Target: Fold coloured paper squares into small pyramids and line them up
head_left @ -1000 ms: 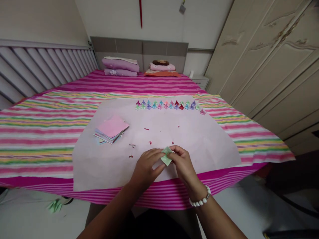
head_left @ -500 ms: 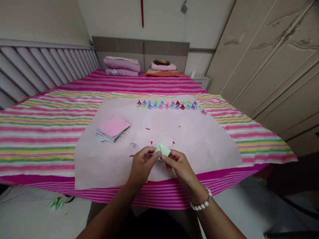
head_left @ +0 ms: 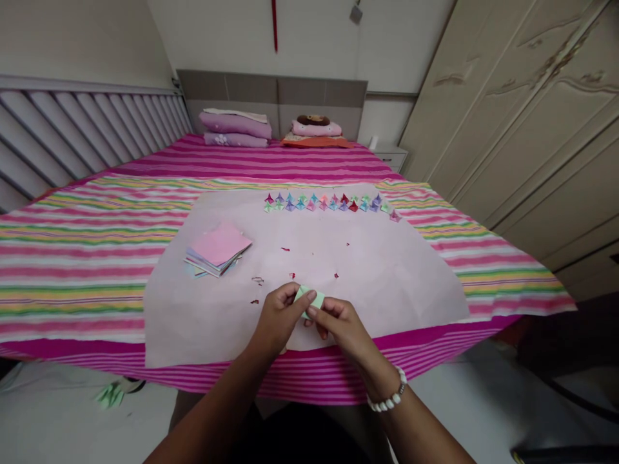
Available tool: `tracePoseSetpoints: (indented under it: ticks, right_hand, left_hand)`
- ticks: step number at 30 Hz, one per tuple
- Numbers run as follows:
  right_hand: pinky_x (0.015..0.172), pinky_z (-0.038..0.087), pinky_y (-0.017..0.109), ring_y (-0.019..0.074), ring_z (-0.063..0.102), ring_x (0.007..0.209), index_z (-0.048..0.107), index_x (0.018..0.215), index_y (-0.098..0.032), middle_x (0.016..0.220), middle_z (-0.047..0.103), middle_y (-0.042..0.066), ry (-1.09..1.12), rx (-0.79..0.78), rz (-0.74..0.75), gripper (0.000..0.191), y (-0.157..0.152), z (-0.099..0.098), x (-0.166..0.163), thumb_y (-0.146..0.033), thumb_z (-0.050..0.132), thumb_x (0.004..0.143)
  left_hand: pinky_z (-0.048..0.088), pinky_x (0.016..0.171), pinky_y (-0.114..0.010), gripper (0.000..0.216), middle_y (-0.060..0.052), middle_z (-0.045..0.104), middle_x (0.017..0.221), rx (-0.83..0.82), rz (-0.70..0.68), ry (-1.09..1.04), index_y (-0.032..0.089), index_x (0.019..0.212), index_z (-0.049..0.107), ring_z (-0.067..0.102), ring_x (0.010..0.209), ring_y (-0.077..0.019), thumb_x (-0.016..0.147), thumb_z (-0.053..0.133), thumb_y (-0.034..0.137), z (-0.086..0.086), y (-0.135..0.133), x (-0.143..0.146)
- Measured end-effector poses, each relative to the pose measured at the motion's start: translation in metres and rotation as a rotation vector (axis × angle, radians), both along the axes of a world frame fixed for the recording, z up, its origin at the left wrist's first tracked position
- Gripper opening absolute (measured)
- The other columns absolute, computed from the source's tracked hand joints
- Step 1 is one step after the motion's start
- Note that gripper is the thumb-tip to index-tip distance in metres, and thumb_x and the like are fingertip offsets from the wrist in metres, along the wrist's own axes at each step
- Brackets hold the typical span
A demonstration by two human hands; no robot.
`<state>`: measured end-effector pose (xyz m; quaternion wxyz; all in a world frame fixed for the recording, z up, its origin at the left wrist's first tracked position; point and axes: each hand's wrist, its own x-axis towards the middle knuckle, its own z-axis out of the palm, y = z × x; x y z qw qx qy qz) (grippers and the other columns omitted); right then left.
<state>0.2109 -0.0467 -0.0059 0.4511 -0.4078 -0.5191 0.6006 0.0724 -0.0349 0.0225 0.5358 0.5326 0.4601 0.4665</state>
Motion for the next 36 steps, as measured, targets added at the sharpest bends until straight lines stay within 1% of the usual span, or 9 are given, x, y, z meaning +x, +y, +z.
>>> tracePoseSetpoints:
  ticks: [6,14,20,22,26,28,30,32,36]
  right_hand:
    - [0.047,0.027,0.023,0.0070,0.036,0.043,0.063,0.065,-0.015,0.046,0.048,-0.006,0.021,0.006,0.072,0.035,-0.002,-0.001,-0.003,-0.048,0.066,0.079]
    - [0.049,0.032,0.023,0.0071,0.041,0.043,0.063,0.064,-0.016,0.048,0.054,-0.004,0.112,-0.049,0.062,0.033,-0.005,-0.007,-0.009,-0.045,0.069,0.076]
    - [0.054,0.040,0.025,0.0101,0.053,0.051,0.068,0.073,-0.015,0.059,0.063,-0.001,0.140,-0.095,0.097,0.029,-0.005,-0.005,-0.003,-0.042,0.076,0.069]
    - [0.054,0.040,0.024,0.0096,0.052,0.053,0.068,0.076,-0.016,0.060,0.061,-0.002,0.152,-0.088,0.048,0.029,-0.003,-0.003,0.001,-0.039,0.082,0.063]
    - [0.049,0.035,0.020,0.0060,0.044,0.047,0.063,0.063,-0.016,0.051,0.053,-0.006,0.176,-0.065,-0.117,0.029,0.003,-0.003,0.004,-0.032,0.087,0.056]
    - [0.046,0.035,0.020,0.0057,0.044,0.045,0.064,0.066,-0.016,0.052,0.054,-0.006,0.204,-0.071,-0.148,0.030,0.004,-0.004,0.004,-0.031,0.087,0.055]
    - [0.045,0.037,0.020,0.0064,0.047,0.045,0.067,0.079,-0.017,0.055,0.056,-0.006,0.241,-0.070,-0.178,0.034,0.005,-0.005,0.005,-0.030,0.086,0.055]
    - [0.046,0.041,0.021,0.0074,0.051,0.045,0.067,0.096,-0.019,0.059,0.058,-0.007,0.266,-0.050,-0.208,0.043,0.006,-0.005,0.006,-0.029,0.085,0.058]
    - [0.048,0.044,0.022,0.0078,0.054,0.046,0.067,0.105,-0.021,0.062,0.057,-0.007,0.269,0.006,-0.233,0.044,0.005,-0.006,0.007,-0.026,0.081,0.063]
  left_hand:
    - [0.030,0.050,-0.024,0.045,0.006,0.036,0.047,0.083,0.160,0.120,0.019,0.051,0.040,0.036,0.050,-0.0095,0.082,0.056,0.047,-0.003,0.001,-0.002]
    - [0.026,0.045,-0.023,0.046,0.007,0.035,0.047,-0.097,0.158,-0.097,0.019,0.056,0.041,0.034,0.045,-0.0083,0.080,0.058,0.053,-0.012,0.002,0.003]
    - [0.027,0.048,-0.023,0.047,0.006,0.033,0.051,0.001,0.162,0.067,0.019,0.053,0.038,0.033,0.051,-0.0090,0.080,0.058,0.050,-0.010,0.006,-0.001]
    - [0.028,0.050,-0.024,0.045,0.005,0.033,0.053,0.074,0.144,0.127,0.018,0.052,0.038,0.033,0.053,-0.0094,0.081,0.059,0.047,-0.008,0.006,-0.002]
    - [0.031,0.053,-0.024,0.042,0.004,0.037,0.053,0.141,0.087,0.182,0.017,0.052,0.044,0.036,0.056,-0.0102,0.082,0.058,0.044,-0.007,0.003,-0.001]
    - [0.035,0.055,-0.024,0.034,0.004,0.045,0.058,0.129,0.056,0.144,0.017,0.062,0.054,0.043,0.058,-0.0111,0.082,0.057,0.044,-0.008,0.001,0.000]
    - [0.041,0.060,-0.025,0.026,0.001,0.057,0.073,0.112,0.040,0.057,0.017,0.087,0.061,0.052,0.065,-0.0126,0.078,0.062,0.041,-0.010,0.001,-0.001]
    - [0.045,0.065,-0.026,0.038,-0.002,0.061,0.092,0.092,0.045,-0.029,0.019,0.104,0.056,0.059,0.072,-0.0133,0.073,0.070,0.035,-0.013,0.001,-0.004]
    - [0.048,0.068,-0.026,0.034,-0.003,0.062,0.096,0.035,-0.028,-0.101,0.019,0.097,0.054,0.063,0.076,-0.0139,0.072,0.073,0.030,-0.020,0.001,-0.012]
